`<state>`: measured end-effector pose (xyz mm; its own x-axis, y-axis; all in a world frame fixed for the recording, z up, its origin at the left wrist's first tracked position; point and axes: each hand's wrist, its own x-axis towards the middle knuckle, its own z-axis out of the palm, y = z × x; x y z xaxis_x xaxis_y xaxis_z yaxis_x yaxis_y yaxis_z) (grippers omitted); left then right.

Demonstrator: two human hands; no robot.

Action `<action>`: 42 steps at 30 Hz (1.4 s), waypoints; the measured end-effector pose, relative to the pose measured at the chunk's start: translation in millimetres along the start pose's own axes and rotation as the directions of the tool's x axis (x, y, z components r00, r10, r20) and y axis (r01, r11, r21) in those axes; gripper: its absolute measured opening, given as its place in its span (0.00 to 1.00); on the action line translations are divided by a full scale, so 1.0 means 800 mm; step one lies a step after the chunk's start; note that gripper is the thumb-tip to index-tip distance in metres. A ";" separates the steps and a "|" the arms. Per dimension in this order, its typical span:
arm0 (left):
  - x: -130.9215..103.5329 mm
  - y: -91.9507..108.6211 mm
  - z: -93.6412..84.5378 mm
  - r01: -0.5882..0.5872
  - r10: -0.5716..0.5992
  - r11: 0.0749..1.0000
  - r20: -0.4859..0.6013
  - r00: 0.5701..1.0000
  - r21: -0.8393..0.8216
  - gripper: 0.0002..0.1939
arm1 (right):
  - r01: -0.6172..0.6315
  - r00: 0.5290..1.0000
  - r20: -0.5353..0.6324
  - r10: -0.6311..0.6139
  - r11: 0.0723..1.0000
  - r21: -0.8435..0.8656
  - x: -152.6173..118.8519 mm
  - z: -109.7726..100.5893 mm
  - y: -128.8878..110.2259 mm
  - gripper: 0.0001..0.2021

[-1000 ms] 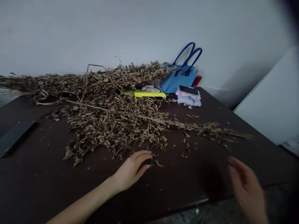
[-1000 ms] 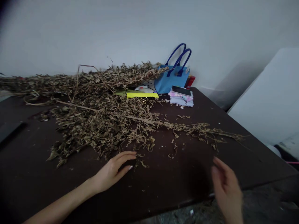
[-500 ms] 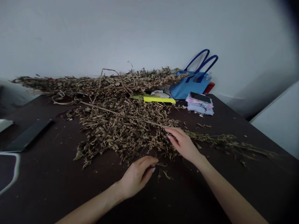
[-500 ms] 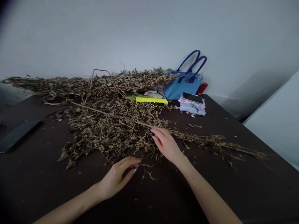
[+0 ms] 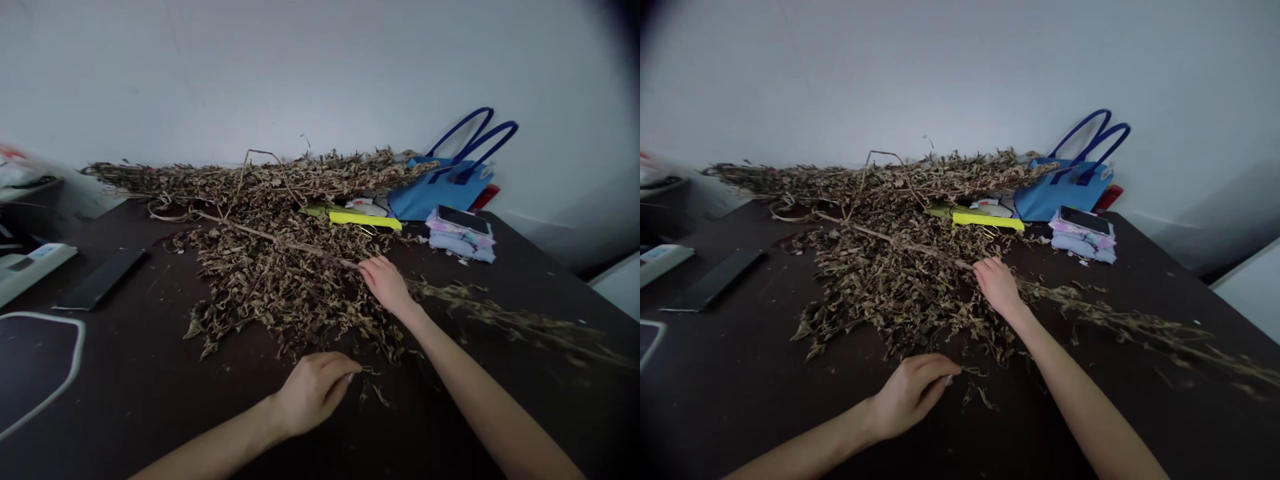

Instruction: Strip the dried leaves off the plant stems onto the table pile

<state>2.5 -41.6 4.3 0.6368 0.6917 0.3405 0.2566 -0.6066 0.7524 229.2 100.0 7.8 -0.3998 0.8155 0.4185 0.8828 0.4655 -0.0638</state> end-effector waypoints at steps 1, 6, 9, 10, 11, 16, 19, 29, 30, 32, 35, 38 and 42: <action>0.000 0.001 0.001 -0.006 0.006 1.000 0.005 1.000 0.000 0.13 | -0.013 1.000 -0.020 0.013 1.000 -0.004 -0.001 -0.008 0.001 0.13; -0.001 0.004 0.001 -0.014 0.014 1.000 0.019 1.000 0.009 0.13 | -0.054 0.994 -0.093 0.052 0.998 -0.017 -0.017 -0.049 0.006 0.14; 0.001 0.004 -0.002 -0.007 0.007 1.000 -0.004 1.000 0.013 0.13 | -0.066 0.992 -0.105 0.063 0.997 -0.031 -0.038 -0.060 0.007 0.14; 0.001 0.004 -0.004 -0.002 0.002 1.000 -0.017 1.000 0.009 0.13 | -0.073 0.992 -0.109 0.069 0.997 -0.036 -0.047 -0.062 0.007 0.14; 0.002 0.004 -0.006 0.004 -0.004 1.000 -0.032 0.999 0.002 0.13 | -0.082 0.990 -0.114 0.077 0.996 -0.041 -0.055 -0.062 0.007 0.13; 0.008 0.006 -0.017 0.106 -0.116 0.989 -0.094 0.989 -0.105 0.11 | -0.125 0.984 -0.136 0.117 0.991 -0.052 -0.096 -0.062 0.022 0.13; 0.014 0.007 -0.022 0.219 -0.247 0.943 -0.086 0.965 -0.252 0.11 | -0.117 0.990 -0.081 0.115 0.993 -0.019 -0.116 -0.066 0.043 0.12; 0.012 -0.017 -0.048 0.371 -0.456 0.780 -0.050 0.889 -0.503 0.12 | -0.133 0.991 0.009 0.132 0.990 0.049 -0.146 -0.081 0.092 0.14; 0.009 -0.022 -0.052 0.371 -0.464 0.779 -0.066 0.884 -0.504 0.12 | -0.143 0.990 0.014 0.142 0.988 0.060 -0.145 -0.083 0.090 0.14; 0.004 -0.029 -0.059 0.358 -0.466 0.785 -0.101 0.879 -0.505 0.12 | -0.170 0.985 0.036 0.168 0.981 0.092 -0.144 -0.086 0.086 0.15; -0.004 -0.030 -0.073 0.385 -0.457 0.805 -0.057 0.888 -0.452 0.13 | -0.207 0.976 0.103 0.194 0.968 0.141 -0.143 -0.085 0.083 0.15; -0.009 -0.024 -0.092 0.443 -0.441 0.846 0.076 0.894 -0.296 0.13 | -0.209 0.972 0.142 0.187 0.964 0.163 -0.145 -0.080 0.084 0.15; -0.010 -0.023 -0.122 0.466 -0.468 0.882 -0.011 0.884 -0.076 0.13 | -0.209 0.972 0.145 0.186 0.964 0.162 -0.146 -0.077 0.086 0.15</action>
<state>-78.4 2.6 42.5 0.4352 0.8992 -0.0450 0.4677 -0.1831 0.8647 352.0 15.6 10.0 -0.2601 0.9290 0.2634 0.8949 0.3343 -0.2955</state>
